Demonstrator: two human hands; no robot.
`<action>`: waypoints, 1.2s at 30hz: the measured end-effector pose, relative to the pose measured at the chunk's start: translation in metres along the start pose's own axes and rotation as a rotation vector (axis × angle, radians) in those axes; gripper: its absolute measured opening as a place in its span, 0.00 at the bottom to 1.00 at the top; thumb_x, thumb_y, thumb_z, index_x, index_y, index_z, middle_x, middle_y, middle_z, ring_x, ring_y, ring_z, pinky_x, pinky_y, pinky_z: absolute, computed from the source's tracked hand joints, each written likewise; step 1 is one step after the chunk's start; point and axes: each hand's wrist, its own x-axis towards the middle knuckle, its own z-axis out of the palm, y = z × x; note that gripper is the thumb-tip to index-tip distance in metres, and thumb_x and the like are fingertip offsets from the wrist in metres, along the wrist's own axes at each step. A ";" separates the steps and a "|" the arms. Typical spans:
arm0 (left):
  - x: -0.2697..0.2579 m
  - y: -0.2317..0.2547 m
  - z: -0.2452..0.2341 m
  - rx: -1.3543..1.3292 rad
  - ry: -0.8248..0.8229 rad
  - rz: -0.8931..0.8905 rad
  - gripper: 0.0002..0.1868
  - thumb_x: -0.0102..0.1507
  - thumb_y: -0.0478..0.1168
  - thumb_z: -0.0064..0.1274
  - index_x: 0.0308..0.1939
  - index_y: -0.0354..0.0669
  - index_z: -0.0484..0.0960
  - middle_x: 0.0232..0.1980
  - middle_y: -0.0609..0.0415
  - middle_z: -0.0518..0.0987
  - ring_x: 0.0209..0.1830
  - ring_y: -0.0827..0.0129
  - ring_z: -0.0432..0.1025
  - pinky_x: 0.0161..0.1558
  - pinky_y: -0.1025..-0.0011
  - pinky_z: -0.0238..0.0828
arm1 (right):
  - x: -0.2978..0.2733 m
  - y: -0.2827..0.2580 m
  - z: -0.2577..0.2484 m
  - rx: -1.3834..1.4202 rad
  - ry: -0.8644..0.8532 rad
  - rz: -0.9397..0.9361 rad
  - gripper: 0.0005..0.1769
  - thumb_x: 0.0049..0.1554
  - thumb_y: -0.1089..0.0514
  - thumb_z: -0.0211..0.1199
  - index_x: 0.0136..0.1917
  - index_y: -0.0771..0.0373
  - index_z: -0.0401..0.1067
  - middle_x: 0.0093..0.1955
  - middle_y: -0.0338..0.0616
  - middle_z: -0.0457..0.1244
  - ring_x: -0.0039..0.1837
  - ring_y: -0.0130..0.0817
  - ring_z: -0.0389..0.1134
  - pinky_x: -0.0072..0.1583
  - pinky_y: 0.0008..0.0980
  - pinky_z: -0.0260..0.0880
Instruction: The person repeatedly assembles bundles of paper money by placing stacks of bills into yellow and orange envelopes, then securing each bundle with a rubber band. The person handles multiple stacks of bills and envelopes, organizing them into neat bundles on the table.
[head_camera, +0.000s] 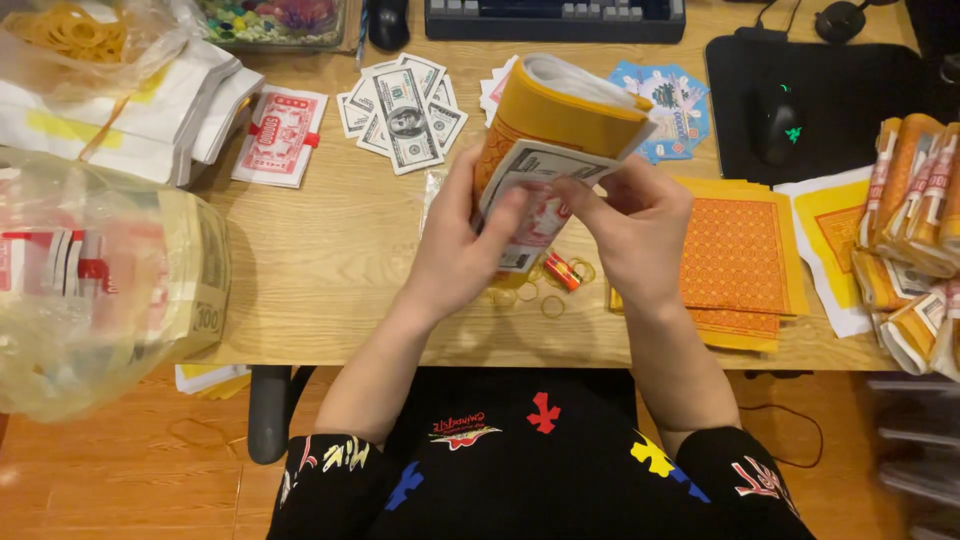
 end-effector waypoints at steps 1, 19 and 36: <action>0.000 -0.001 0.002 0.000 0.000 0.003 0.21 0.67 0.42 0.48 0.61 0.36 0.66 0.52 0.40 0.74 0.55 0.54 0.71 0.60 0.54 0.66 | 0.000 -0.009 0.006 0.000 0.000 -0.003 0.17 0.49 0.74 0.72 0.52 0.70 0.73 0.45 0.49 0.68 0.50 0.33 0.68 0.54 0.38 0.74; 0.003 -0.015 -0.002 -0.167 0.098 -0.076 0.13 0.72 0.45 0.41 0.56 0.42 0.68 0.45 0.54 0.73 0.51 0.74 0.66 0.59 0.66 0.63 | -0.001 -0.002 0.016 -0.069 -0.189 0.279 0.11 0.53 0.65 0.70 0.51 0.63 0.77 0.39 0.38 0.67 0.44 0.20 0.62 0.50 0.28 0.72; 0.001 -0.001 0.009 -0.154 -0.066 -0.197 0.16 0.72 0.49 0.37 0.55 0.42 0.68 0.42 0.49 0.75 0.47 0.64 0.71 0.54 0.57 0.70 | 0.001 -0.001 0.002 -0.124 -0.115 0.166 0.03 0.60 0.62 0.63 0.45 0.64 0.74 0.34 0.39 0.63 0.42 0.23 0.60 0.45 0.26 0.68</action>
